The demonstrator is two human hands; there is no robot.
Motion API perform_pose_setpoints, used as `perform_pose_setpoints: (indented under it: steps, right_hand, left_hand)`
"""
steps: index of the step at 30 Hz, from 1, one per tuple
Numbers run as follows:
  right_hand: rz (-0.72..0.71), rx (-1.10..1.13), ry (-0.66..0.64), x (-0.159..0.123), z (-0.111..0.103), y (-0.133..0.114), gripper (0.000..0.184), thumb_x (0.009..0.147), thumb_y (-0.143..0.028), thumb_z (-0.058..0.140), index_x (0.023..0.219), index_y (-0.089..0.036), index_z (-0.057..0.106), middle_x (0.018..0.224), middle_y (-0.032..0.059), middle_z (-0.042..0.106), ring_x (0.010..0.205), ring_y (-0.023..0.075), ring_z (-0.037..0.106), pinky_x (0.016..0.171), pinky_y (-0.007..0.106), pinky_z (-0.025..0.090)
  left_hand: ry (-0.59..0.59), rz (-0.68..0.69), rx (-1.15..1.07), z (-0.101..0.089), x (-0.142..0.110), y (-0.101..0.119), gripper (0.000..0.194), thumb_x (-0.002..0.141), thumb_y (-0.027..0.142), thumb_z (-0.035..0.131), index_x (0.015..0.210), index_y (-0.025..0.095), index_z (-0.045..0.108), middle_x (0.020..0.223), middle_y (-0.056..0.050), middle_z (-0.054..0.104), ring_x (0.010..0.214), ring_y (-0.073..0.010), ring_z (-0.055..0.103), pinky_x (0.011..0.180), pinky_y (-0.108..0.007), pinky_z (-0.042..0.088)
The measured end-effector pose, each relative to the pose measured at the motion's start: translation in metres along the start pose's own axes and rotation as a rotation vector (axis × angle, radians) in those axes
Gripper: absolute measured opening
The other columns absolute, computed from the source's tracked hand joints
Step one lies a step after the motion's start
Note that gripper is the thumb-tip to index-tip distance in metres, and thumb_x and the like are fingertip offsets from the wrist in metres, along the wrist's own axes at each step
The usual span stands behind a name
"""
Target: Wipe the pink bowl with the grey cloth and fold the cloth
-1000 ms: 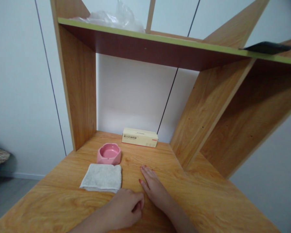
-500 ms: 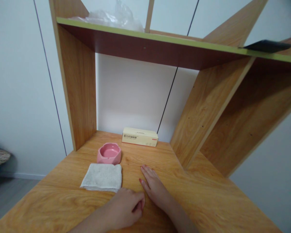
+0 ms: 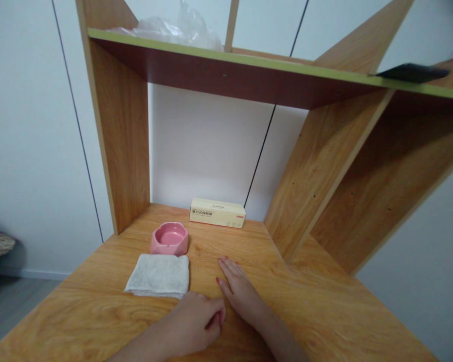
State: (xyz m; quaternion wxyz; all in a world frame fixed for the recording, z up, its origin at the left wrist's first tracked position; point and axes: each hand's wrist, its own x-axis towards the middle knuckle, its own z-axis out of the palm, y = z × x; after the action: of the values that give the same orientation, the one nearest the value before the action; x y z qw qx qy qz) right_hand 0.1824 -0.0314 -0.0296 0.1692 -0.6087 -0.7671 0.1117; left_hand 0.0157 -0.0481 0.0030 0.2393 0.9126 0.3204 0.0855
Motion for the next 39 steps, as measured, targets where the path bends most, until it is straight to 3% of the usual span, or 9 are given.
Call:
perform_pose_setpoints:
  steps: [6, 15, 39]
  right_hand:
    - [-0.008, -0.024, -0.021, -0.0008, -0.003, -0.0023, 0.053, 0.086, -0.033, 0.029, 0.13, -0.005, 0.036, 0.136, 0.0109, 0.034, 0.127, 0.0195, 0.026, 0.106, 0.037, 0.017]
    - [-0.017, 0.008, 0.01, -0.0013, -0.0009, 0.0017, 0.051, 0.086, -0.034, 0.031, 0.13, -0.011, 0.037, 0.135, 0.0094, 0.036, 0.126, 0.0192, 0.028, 0.105, 0.038, 0.019]
    - [-0.008, -0.021, 0.0, -0.0018, -0.0004, 0.0001, 0.052, 0.086, -0.035, 0.029, 0.131, -0.007, 0.036, 0.136, 0.0106, 0.035, 0.127, 0.0196, 0.027, 0.105, 0.037, 0.018]
  left_hand:
    - [0.016, 0.002, 0.001, 0.0007, 0.0007, -0.0005, 0.02, 0.073, 0.009, 0.041, 0.078, 0.022, 0.055, 0.07, 0.003, 0.063, 0.064, -0.0121, 0.058, 0.058, -0.018, 0.04]
    - [0.007, -0.003, 0.012, 0.0024, 0.0012, -0.0017, 0.02, 0.075, 0.009, 0.04, 0.08, 0.022, 0.055, 0.073, 0.003, 0.064, 0.067, -0.0125, 0.059, 0.06, -0.018, 0.041]
    - [0.066, 0.017, -0.02, 0.0058, 0.0006, -0.0045, 0.021, 0.072, 0.009, 0.04, 0.076, 0.023, 0.055, 0.069, 0.005, 0.063, 0.063, -0.0113, 0.059, 0.056, -0.017, 0.039]
